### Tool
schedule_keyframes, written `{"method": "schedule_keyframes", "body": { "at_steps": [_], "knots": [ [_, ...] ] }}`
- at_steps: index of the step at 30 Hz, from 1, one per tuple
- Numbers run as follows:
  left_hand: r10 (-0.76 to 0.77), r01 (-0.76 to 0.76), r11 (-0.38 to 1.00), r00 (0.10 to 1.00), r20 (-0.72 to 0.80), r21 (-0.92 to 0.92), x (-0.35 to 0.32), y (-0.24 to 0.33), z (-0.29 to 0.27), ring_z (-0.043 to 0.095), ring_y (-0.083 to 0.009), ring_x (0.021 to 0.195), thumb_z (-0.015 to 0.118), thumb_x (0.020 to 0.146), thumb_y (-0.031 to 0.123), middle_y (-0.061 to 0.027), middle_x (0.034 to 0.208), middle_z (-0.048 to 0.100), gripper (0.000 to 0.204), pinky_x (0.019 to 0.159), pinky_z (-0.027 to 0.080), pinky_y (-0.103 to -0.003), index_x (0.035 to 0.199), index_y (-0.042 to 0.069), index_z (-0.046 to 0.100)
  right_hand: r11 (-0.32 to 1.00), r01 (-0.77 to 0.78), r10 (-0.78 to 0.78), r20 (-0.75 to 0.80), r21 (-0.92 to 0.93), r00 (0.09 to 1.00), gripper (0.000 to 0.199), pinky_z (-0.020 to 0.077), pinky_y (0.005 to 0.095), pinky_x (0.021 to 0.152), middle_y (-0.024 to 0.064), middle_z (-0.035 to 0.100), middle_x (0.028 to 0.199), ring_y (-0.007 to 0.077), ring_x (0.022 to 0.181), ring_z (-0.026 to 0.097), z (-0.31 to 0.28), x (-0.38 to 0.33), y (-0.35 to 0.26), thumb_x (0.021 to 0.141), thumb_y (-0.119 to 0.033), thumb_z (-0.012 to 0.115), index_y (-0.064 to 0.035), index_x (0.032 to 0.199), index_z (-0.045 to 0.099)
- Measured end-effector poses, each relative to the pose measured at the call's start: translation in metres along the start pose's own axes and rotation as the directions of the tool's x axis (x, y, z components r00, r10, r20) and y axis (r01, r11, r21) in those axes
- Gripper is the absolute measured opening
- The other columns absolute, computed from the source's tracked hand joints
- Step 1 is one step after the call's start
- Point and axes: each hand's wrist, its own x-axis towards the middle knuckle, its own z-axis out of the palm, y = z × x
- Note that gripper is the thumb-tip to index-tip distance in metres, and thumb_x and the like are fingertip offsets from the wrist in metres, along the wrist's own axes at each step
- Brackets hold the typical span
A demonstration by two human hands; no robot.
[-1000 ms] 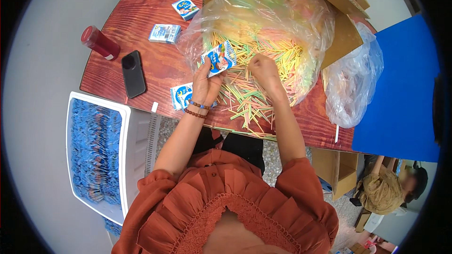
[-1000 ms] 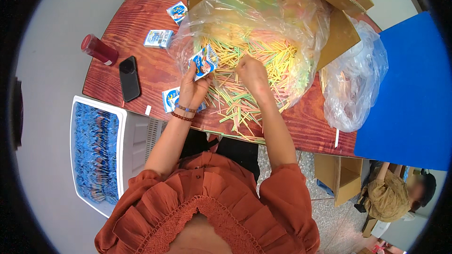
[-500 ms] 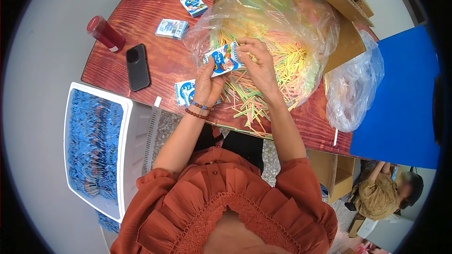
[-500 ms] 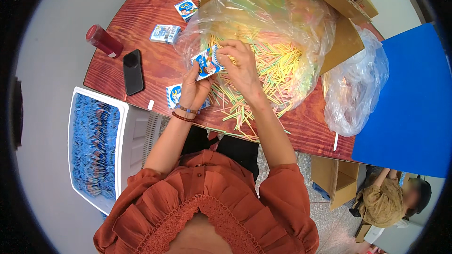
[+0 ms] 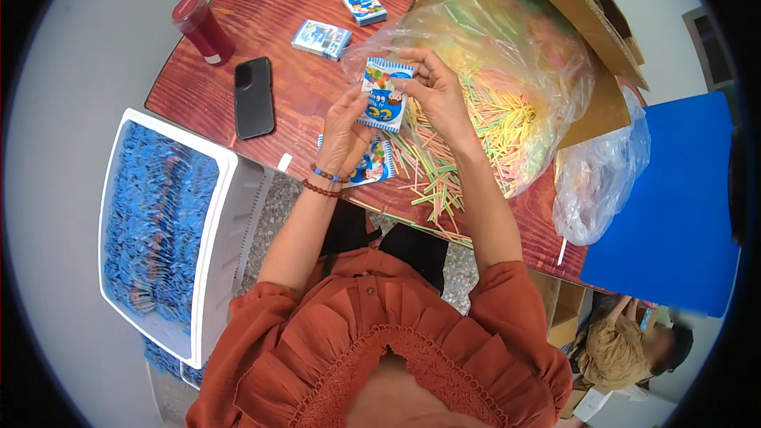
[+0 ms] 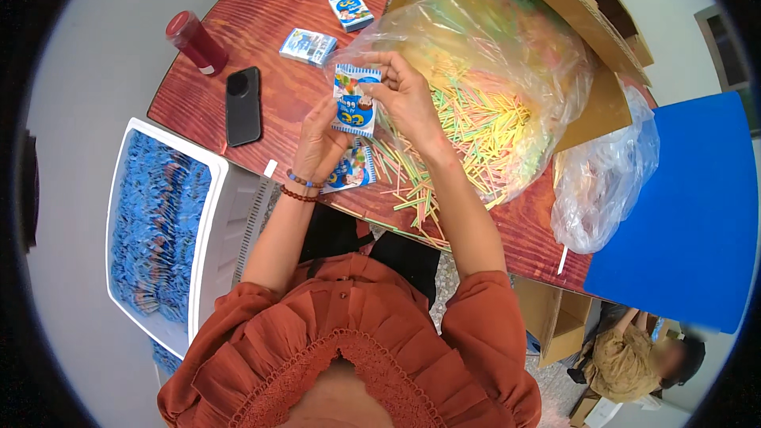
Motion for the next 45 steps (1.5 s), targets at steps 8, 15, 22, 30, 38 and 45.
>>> {"method": "schedule_keyframes", "body": {
  "at_steps": [8, 15, 22, 30, 38, 45],
  "knots": [
    [0.082, -0.060, 0.943, 0.995, -0.055, 0.328, 0.001, 0.034, -0.020, 0.066, -0.0102, 0.079, 0.064, 0.089, 0.005, -0.0068, 0.096, 0.069, 0.021, 0.069, 0.056, -0.025, 0.109, -0.001, 0.061, 0.966, -0.179, 0.206, 0.135, -0.188, 0.969, 0.023, 0.0475, 0.0222, 0.068, 0.0024, 0.065, 0.088, 0.0071, 0.078, 0.059, 0.027, 0.034, 0.032, 0.085, -0.011, 0.069, -0.0002, 0.105, 0.063],
    [0.409, -0.227, 0.749, 0.898, -0.164, 0.623, 0.015, 0.066, -0.051, 0.063, -0.0102, 0.088, 0.068, 0.087, 0.007, -0.0065, 0.101, 0.065, 0.032, 0.073, 0.052, -0.023, 0.117, 0.001, 0.058, 0.916, -0.044, 0.076, 0.064, -0.398, 0.995, 0.020, 0.0477, 0.0264, 0.066, 0.0053, 0.069, 0.079, 0.0097, 0.071, 0.060, 0.061, 0.083, 0.093, 0.081, -0.014, 0.070, 0.0032, 0.091, 0.070],
    [0.545, -0.142, 0.203, 0.839, 0.009, 0.969, -0.016, 0.063, -0.046, 0.060, -0.0209, 0.095, 0.067, 0.086, 0.014, -0.0135, 0.108, 0.059, 0.036, 0.081, 0.050, -0.033, 0.117, -0.002, 0.056, 0.523, -0.108, 0.004, -0.125, -0.846, 0.992, 0.034, 0.0489, 0.0452, 0.078, 0.0211, 0.068, 0.093, 0.0357, 0.089, 0.065, 0.085, 0.129, 0.101, 0.078, -0.026, 0.070, -0.0015, 0.101, 0.066],
    [0.369, -0.128, -0.310, 0.897, 0.243, 0.942, -0.045, 0.038, -0.045, 0.058, -0.0231, 0.088, 0.075, 0.077, 0.018, -0.0094, 0.099, 0.059, 0.034, 0.078, 0.043, -0.034, 0.104, 0.003, 0.061, 0.413, 0.162, -0.363, 0.001, -0.896, 0.932, 0.033, 0.0485, 0.0472, 0.078, 0.0213, 0.065, 0.097, 0.0403, 0.092, 0.061, 0.069, 0.104, 0.083, 0.082, -0.014, 0.065, -0.0008, 0.111, 0.056],
    [0.343, -0.035, -0.524, 0.906, 0.248, 0.851, -0.036, 0.033, -0.058, 0.052, -0.0276, 0.091, 0.077, 0.073, 0.028, -0.0081, 0.092, 0.056, 0.029, 0.081, 0.033, -0.041, 0.085, 0.007, 0.061, 0.577, 0.100, 0.079, 0.177, -0.811, 0.981, 0.028, 0.0478, 0.0399, 0.074, 0.0117, 0.062, 0.094, 0.0302, 0.088, 0.061, 0.011, -0.019, 0.061, 0.080, -0.027, 0.068, -0.0073, 0.099, 0.063],
    [0.316, -0.130, -0.499, 0.893, 0.319, 0.857, -0.036, 0.025, -0.055, 0.050, -0.0277, 0.096, 0.075, 0.075, 0.027, -0.0083, 0.096, 0.058, 0.029, 0.085, 0.031, -0.042, 0.091, 0.007, 0.061, 0.594, -0.077, 0.231, 0.078, -0.801, 0.970, 0.034, 0.0465, 0.0356, 0.068, 0.0070, 0.062, 0.091, 0.0243, 0.082, 0.061, 0.002, -0.039, 0.074, 0.073, -0.024, 0.075, -0.0090, 0.100, 0.060]
  ]
}}
